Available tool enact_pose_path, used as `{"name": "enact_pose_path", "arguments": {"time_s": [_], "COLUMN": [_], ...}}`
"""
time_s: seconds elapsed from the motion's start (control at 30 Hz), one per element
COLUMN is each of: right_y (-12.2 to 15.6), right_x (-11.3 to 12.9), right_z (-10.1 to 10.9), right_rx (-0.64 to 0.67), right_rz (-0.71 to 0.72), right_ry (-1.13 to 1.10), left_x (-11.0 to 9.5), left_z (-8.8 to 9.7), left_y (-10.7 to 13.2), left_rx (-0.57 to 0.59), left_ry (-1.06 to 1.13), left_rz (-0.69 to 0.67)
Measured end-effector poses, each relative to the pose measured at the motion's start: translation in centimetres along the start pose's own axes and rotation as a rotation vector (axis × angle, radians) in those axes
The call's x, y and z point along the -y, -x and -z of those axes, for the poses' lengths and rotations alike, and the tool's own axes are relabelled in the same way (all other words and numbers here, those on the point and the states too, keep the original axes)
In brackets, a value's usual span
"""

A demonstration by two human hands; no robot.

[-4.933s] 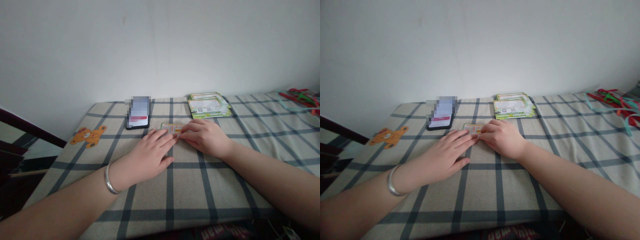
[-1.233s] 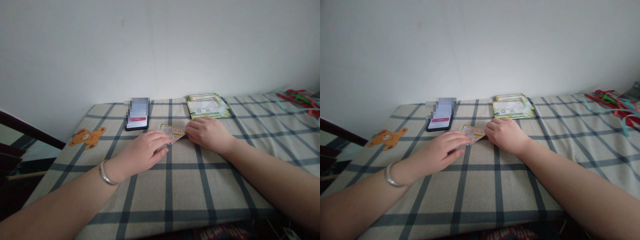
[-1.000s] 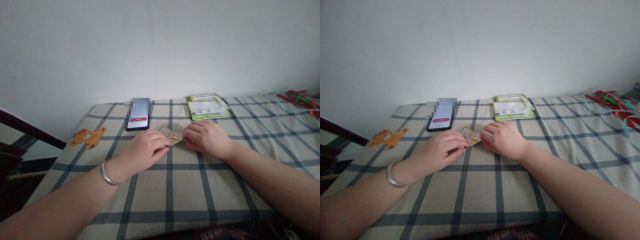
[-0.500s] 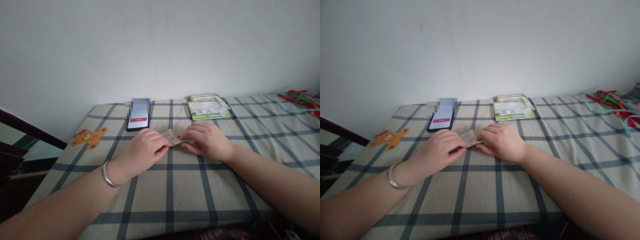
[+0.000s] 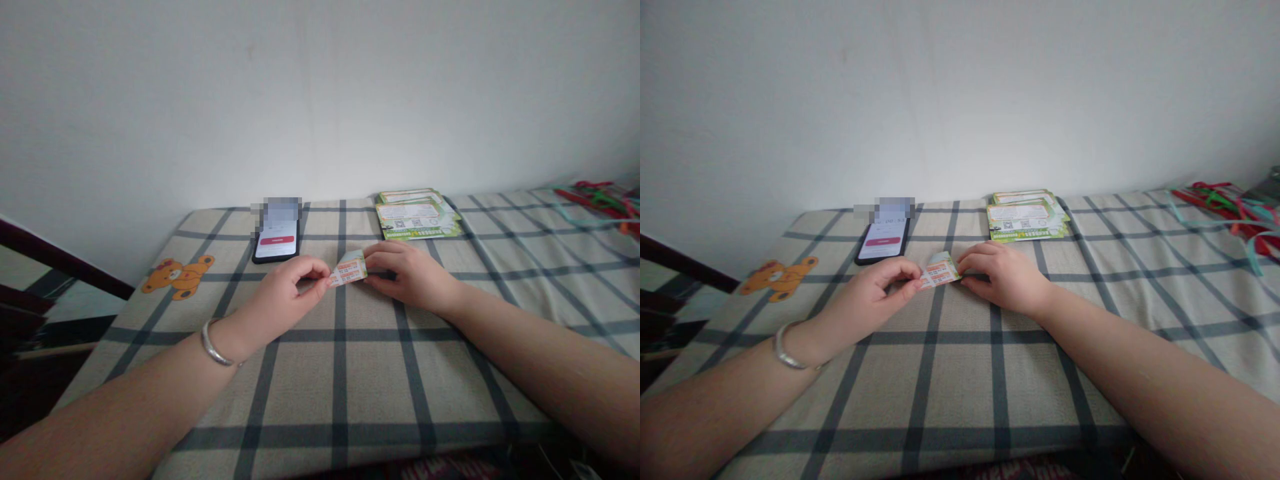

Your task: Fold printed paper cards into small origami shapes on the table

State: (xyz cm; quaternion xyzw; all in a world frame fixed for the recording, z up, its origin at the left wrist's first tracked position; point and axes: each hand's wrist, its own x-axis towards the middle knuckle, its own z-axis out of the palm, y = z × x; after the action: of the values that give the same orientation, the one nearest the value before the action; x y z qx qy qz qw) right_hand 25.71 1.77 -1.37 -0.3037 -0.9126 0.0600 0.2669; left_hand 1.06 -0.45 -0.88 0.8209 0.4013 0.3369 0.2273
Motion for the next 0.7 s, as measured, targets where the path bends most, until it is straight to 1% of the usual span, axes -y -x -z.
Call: {"name": "enact_pose_path", "arguments": {"time_s": [0.07,0.17,0.23,0.33,0.43,0.57,0.7], "right_y": [0.0,-0.1,-0.1,-0.1,-0.1,-0.1,0.0], "right_x": [-0.2,-0.2,0.0,0.2,0.5,0.8,0.9], "right_z": [-0.2,-0.3,-0.3,-0.3,-0.2,-0.2,-0.3], "right_rx": [-0.007,-0.024,-0.044,-0.08,-0.106,-0.168,-0.205], "right_rz": [0.008,-0.01,-0.058,-0.168,-0.25,-0.288,-0.327], "right_ry": [-0.034,-0.119,-0.195,-0.296,-0.342,-0.394,-0.526], "left_x": [0.2,0.4,0.5,0.6,0.9,1.4,1.4], "left_z": [-0.1,-0.3,-0.4,-0.6,-0.9,-1.2,-1.1], "left_y": [0.0,0.1,0.1,0.1,0.1,0.3,0.4], "left_rx": [0.014,0.028,0.028,0.004,-0.02,-0.04,-0.035], "left_ry": [0.065,0.148,0.194,0.282,0.36,0.382,0.347], "left_rz": [0.043,0.062,0.062,0.063,0.052,0.012,-0.002]}}
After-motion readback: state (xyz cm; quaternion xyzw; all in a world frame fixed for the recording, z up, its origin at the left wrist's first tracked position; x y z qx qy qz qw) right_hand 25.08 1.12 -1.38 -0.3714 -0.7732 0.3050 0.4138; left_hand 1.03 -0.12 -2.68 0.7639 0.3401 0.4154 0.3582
